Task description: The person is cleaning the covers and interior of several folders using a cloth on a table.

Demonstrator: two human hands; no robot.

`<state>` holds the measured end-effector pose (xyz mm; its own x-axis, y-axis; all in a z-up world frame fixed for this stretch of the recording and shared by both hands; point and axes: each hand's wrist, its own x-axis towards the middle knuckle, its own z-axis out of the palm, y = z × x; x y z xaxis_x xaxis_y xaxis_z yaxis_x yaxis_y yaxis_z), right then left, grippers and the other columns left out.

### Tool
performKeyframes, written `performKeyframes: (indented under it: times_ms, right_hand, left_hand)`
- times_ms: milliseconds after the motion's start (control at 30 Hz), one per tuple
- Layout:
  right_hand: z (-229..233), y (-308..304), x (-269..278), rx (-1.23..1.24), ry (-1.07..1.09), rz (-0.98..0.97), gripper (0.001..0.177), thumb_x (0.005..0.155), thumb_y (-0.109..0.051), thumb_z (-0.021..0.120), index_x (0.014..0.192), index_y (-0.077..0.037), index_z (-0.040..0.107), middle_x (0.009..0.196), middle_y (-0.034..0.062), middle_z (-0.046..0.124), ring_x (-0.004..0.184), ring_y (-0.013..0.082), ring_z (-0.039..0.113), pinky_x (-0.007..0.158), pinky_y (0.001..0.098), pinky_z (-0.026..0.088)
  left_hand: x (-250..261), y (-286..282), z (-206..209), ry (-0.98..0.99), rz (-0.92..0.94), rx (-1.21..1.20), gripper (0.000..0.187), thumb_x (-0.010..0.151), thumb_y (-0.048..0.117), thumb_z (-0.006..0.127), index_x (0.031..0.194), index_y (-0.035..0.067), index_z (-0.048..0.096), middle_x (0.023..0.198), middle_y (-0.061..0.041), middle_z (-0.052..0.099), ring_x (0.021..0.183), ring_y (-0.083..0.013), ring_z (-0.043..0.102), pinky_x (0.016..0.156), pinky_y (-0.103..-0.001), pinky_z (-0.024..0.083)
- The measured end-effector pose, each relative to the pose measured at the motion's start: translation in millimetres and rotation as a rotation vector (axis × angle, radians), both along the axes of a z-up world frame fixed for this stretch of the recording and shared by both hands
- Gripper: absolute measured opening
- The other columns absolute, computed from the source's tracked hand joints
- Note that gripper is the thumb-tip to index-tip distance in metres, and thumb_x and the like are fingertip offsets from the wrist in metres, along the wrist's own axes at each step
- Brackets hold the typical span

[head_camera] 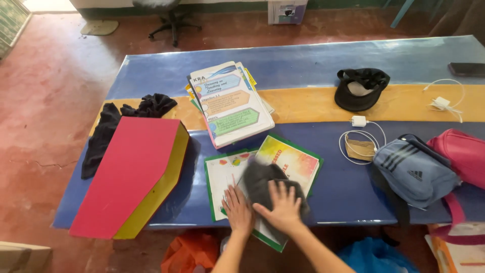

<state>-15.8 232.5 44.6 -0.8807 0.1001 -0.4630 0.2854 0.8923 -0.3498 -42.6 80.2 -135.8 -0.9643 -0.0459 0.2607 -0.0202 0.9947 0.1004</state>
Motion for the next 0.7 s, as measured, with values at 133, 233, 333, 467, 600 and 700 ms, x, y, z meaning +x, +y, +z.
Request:
performKeyframes:
  times_ms: [133,233,333,467,600,700]
  right_hand:
    - [-45,-12,-33,0.099,0.016,0.203,0.078,0.093,-0.079,0.023,0.163,-0.052,0.004,0.174,-0.0096,-0.015,0.154,0.0531,-0.021,0.116,0.0793,-0.003]
    - [-102,31,-82,0.390,0.848,0.301,0.078,0.087,-0.085,0.040,0.158,-0.053,0.027,0.175,-0.0082,0.006,0.154,0.0538,-0.003,0.104,0.0820,0.011]
    - [-100,98,-143,0.267,0.252,0.132,0.070,0.093,-0.075,0.029,0.159,-0.053,0.021,0.174,-0.0120,0.003,0.158,0.0453,-0.002,0.116,0.0788,0.002]
    - [-149,150,-180,0.412,0.531,0.012,0.060,0.100,-0.053,0.035,0.159,-0.040,0.035,0.170,-0.0054,0.029,0.155,0.0389,0.026,0.116,0.0709,0.023]
    - [-133,75,-130,0.440,0.785,0.159,0.057,0.093,-0.058,0.047,0.148,-0.042,0.050,0.170,-0.0020,0.030,0.152,0.0506,0.026,0.110,0.0788,0.027]
    - [-111,-16,-77,0.097,0.879,0.483,0.062,0.092,-0.060,0.057,0.151,-0.039,0.051,0.168,-0.0001,0.030,0.153,0.0509,0.010,0.113,0.0770,0.006]
  left_hand:
    - [17,-7,12,-0.101,-0.209,-0.052,0.060,0.093,0.030,0.041,0.147,0.007,0.050,0.141,-0.027,0.057,0.131,-0.0525,0.047,0.123,-0.066,0.016]
    - [13,-2,29,0.005,-0.128,0.104,0.051,0.095,0.034,0.048,0.123,-0.006,0.062,0.144,-0.029,0.055,0.152,-0.0455,0.030,0.125,-0.059,0.021]
    - [17,-1,36,0.069,-0.067,-0.018,0.070,0.104,0.044,0.033,0.162,0.006,0.024,0.171,-0.011,0.023,0.158,-0.0309,0.022,0.126,-0.049,0.020]
    - [17,-1,39,0.078,-0.070,0.013,0.071,0.103,0.045,0.038,0.162,0.007,0.025,0.171,-0.010,0.024,0.158,-0.0307,0.022,0.126,-0.049,0.021]
    - [18,1,41,0.115,-0.062,-0.019,0.069,0.104,0.045,0.035,0.161,0.006,0.027,0.170,-0.012,0.026,0.158,-0.0311,0.023,0.126,-0.049,0.022]
    - [18,-11,14,-0.084,-0.156,0.039,0.033,0.089,0.021,0.042,0.094,0.000,0.068,0.105,-0.027,0.066,0.124,-0.0504,0.051,0.124,-0.062,0.021]
